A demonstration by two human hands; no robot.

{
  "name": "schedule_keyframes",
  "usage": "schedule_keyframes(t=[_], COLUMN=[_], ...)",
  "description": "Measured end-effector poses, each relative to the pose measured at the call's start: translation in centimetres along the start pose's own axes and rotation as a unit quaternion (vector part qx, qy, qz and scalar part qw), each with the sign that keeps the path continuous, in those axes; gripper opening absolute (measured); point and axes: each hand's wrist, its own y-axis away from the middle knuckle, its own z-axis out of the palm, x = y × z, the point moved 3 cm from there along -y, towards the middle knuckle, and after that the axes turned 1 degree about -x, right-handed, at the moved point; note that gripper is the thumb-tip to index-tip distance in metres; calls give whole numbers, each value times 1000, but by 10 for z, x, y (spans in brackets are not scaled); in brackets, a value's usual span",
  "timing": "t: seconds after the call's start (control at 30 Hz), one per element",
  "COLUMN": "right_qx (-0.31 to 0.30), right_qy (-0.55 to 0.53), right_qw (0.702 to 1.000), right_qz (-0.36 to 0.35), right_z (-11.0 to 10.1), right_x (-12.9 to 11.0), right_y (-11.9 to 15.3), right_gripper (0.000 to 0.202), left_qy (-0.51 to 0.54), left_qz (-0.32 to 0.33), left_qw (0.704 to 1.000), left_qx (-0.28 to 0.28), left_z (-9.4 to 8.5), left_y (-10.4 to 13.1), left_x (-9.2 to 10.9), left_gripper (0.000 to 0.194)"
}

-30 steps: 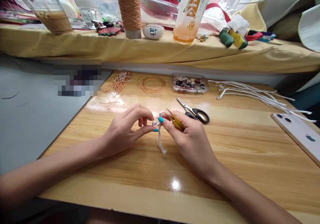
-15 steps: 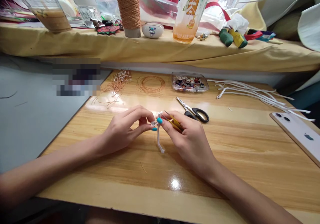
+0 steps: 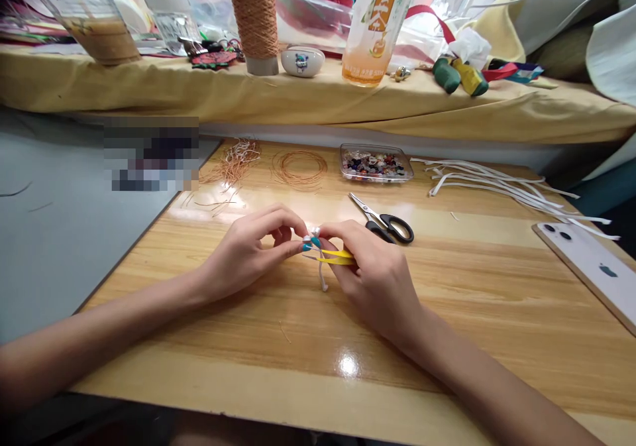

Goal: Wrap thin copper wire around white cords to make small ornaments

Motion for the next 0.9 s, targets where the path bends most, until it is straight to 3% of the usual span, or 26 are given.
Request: schedule_keyframes(t=[0.3, 0.5, 0.73, 0.9], right_qx=[-14, -15, 45, 47], right_qy=[-12, -4, 20, 49], right_qw=[1000, 1000, 998, 995], right_qz=[-4, -13, -41, -66], right_z=[2, 2, -4, -5], right_x=[0, 1, 1, 4], right_y=[-1, -1, 1, 6], right_gripper=[14, 15, 19, 25], left_qy=[18, 8, 91, 138], left_qz=[2, -30, -119, -84], left_qw=[999, 999, 989, 985], left_qx=[-33, -33, -20, -66], left_z=[-1, 1, -8, -5], left_y=[-1, -1, -3, -1], left_x=[0, -1, -2, 2], left_gripper=[7, 10, 35, 27])
